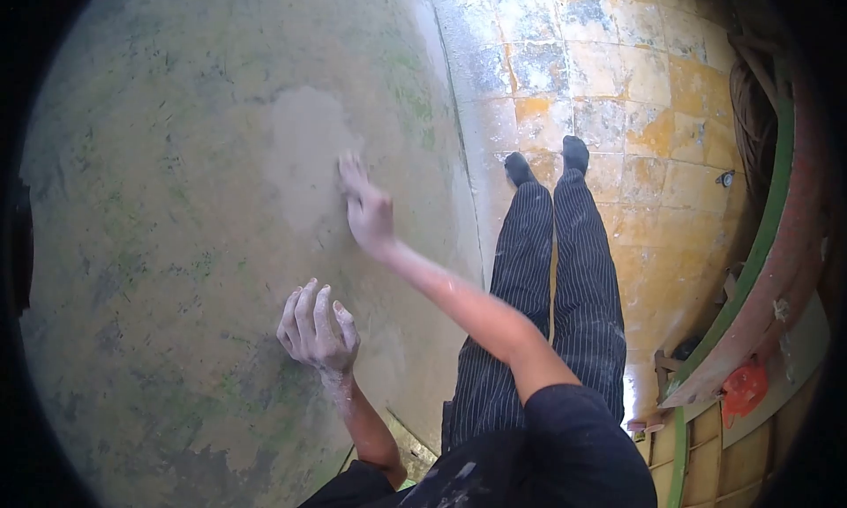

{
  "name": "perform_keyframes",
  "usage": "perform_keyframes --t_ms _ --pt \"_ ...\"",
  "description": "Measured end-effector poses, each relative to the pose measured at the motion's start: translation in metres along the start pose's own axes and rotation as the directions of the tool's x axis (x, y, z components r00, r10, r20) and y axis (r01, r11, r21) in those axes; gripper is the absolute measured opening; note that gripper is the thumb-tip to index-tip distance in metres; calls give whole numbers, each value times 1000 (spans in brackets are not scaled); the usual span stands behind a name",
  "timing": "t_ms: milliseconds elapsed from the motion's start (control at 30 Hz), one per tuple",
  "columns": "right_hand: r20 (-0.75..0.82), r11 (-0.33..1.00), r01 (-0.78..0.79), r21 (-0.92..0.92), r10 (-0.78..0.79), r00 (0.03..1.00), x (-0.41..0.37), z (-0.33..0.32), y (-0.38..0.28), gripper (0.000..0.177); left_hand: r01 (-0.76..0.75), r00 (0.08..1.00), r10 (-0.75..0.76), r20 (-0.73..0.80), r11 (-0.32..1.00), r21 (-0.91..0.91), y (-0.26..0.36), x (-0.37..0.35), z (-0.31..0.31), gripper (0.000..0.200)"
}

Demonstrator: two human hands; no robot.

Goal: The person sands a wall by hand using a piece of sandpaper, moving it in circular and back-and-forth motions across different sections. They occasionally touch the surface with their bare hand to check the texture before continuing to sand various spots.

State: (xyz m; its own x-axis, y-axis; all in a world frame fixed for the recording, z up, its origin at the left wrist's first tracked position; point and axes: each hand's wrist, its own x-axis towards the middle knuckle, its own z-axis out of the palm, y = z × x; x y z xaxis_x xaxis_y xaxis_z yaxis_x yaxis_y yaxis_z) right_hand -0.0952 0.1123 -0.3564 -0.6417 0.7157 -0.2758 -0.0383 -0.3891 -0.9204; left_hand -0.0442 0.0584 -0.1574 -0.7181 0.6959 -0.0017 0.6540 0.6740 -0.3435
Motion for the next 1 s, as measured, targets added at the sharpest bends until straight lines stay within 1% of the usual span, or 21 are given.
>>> perform_keyframes --t_ms 33,100,133,200,267,333,400,433,500,567,600,633,667,700,733,800,833,900,967,1000 --pt "-57 998 -57 0 57 997 37 9 -7 44 -7 1000 7 4 1000 3 0 0 0 18" --pt "-59 999 -31 42 34 998 103 17 -9 43 1 1000 -1 -28 1000 -15 -1 0 0 18" --pt "-51 999 -28 44 30 998 117 20 -15 43 8 999 -8 -31 1000 -12 -2 -1 0 18" --pt "-30 992 120 38 -119 992 134 25 -25 44 10 999 -11 -43 1000 -29 -2 -2 1 18" --pt "-14 994 87 72 -86 996 86 30 -45 46 18 998 -19 -53 999 -34 -2 -1 1 18" --pt "61 970 221 100 -228 972 21 21 -57 48 19 998 -21 -58 999 -34 -2 -2 0 18" --pt "226 975 206 77 -219 949 -35 1 -64 47 3 998 -8 -56 996 -89 -4 -4 0 21" --pt "225 975 207 80 -220 949 -36 2 -55 47 1 998 -6 -58 996 -86 -5 -3 0 21" --pt "222 961 239 141 -266 938 -39 0 -39 46 -1 998 -5 -69 996 -93 -4 -4 0 21" --pt "47 975 155 158 -165 985 7 20 -34 46 -6 996 0 -85 997 -78 -2 -4 2 19" --pt "2 980 127 150 -129 992 36 27 -38 45 -4 995 -2 -104 998 -60 -3 -4 2 18" --pt "-39 985 99 141 -95 995 65 31 -42 44 -7 995 2 -100 998 -55 -5 -4 2 18" --pt "-62 986 107 128 -99 993 92 35 -43 43 -5 995 -2 -104 998 -67 -6 -5 2 18" --pt "-85 987 119 110 -110 990 108 37 -42 42 -3 994 -6 -112 996 -85 -5 -5 2 18" --pt "-84 986 125 107 -116 990 108 37 -44 42 -3 993 -8 -117 996 -88 -5 -6 3 18" --pt "-44 980 178 92 -174 984 101 36 -48 44 -3 992 -9 -129 996 -94 -5 -6 3 18" --pt "64 971 214 103 -221 973 77 30 -46 47 -4 991 -9 -135 995 -96 -4 -6 3 18" --pt "150 956 263 132 -281 948 12 17 -57 51 1 992 -19 -125 990 -140 -4 -7 1 19" --pt "275 955 280 101 -298 914 -44 -1 -59 53 -5 988 -21 -155 986 -166 -6 -8 2 19" --pt "269 954 284 93 -298 916 -43 -3 -53 53 -6 984 -29 -178 981 -192 -5 -9 3 18"
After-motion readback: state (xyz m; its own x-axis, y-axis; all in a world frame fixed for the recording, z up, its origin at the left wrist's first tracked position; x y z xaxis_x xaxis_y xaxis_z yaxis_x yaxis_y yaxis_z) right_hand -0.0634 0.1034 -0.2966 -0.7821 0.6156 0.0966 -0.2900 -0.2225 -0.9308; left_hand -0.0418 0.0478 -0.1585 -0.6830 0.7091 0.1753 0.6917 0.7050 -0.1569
